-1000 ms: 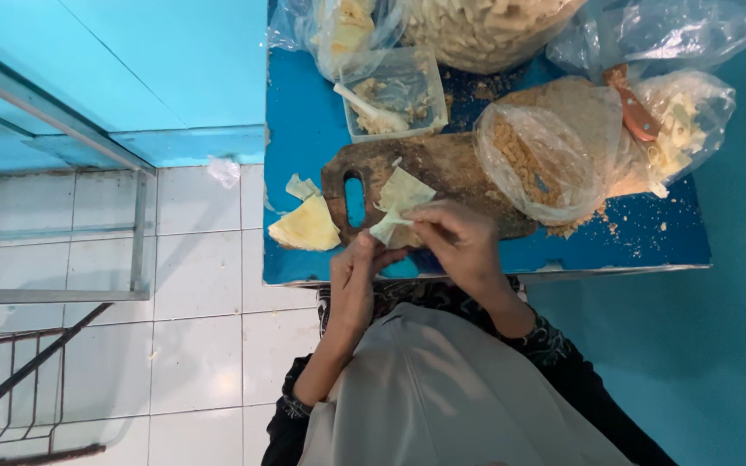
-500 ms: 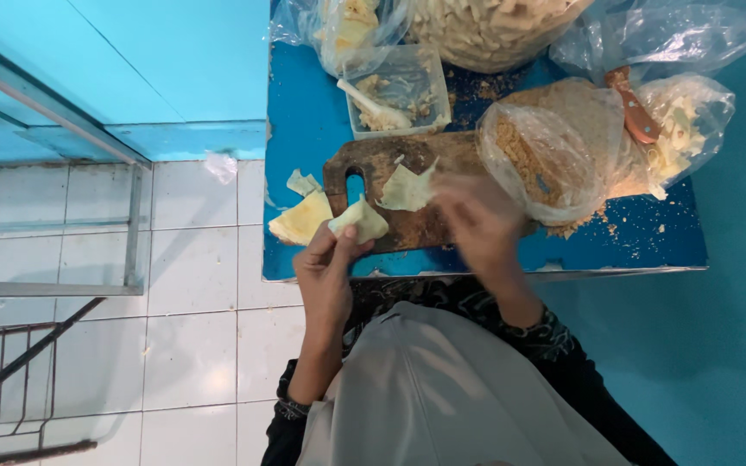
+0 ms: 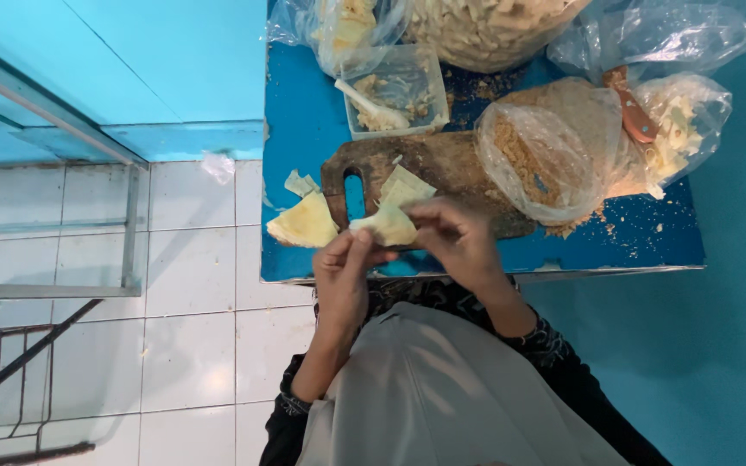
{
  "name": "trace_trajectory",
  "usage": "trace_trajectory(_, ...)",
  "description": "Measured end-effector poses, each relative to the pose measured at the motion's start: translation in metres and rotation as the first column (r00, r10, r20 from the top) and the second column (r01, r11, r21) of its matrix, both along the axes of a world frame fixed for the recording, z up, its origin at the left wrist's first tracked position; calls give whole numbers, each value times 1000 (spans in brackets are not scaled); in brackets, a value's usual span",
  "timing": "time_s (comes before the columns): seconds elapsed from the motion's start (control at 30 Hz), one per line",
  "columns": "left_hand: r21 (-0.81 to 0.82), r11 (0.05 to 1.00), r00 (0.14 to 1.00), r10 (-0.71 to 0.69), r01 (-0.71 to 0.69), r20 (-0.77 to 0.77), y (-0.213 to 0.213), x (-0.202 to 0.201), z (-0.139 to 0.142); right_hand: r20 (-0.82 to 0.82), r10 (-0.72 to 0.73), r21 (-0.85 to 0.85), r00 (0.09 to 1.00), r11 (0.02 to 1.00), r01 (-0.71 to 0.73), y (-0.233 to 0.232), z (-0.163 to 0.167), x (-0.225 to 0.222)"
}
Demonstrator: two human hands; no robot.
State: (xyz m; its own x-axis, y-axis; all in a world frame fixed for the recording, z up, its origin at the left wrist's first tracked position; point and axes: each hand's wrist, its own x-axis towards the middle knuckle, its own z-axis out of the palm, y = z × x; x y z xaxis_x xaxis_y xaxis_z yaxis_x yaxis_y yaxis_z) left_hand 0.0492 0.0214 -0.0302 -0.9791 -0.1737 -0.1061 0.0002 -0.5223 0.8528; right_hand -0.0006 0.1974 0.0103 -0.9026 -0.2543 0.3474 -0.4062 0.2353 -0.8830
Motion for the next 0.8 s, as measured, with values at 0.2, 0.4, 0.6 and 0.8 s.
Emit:
trace_trajectory(0.2, -234, 968, 953, 13, -87, -303, 4, 4, 17, 266, 209, -443, 941, 894, -73, 15, -39, 1)
trace_trajectory(0.4, -70, 996, 990, -60, 51, -128, 5, 8, 1, 440, 251, -471, 862, 882, -16, 35, -53, 2)
trace_trajectory(0.6, 46, 997, 996, -56, 59, -70, 12, 4, -11, 131, -131, -117, 983, 982, 146, 22, -13, 13)
trace_trajectory(0.8, -34, 997, 990, -76, 73, -117, 17, 5, -3, -451, -66, 218, 890, 959, 181, 10, 10, 28)
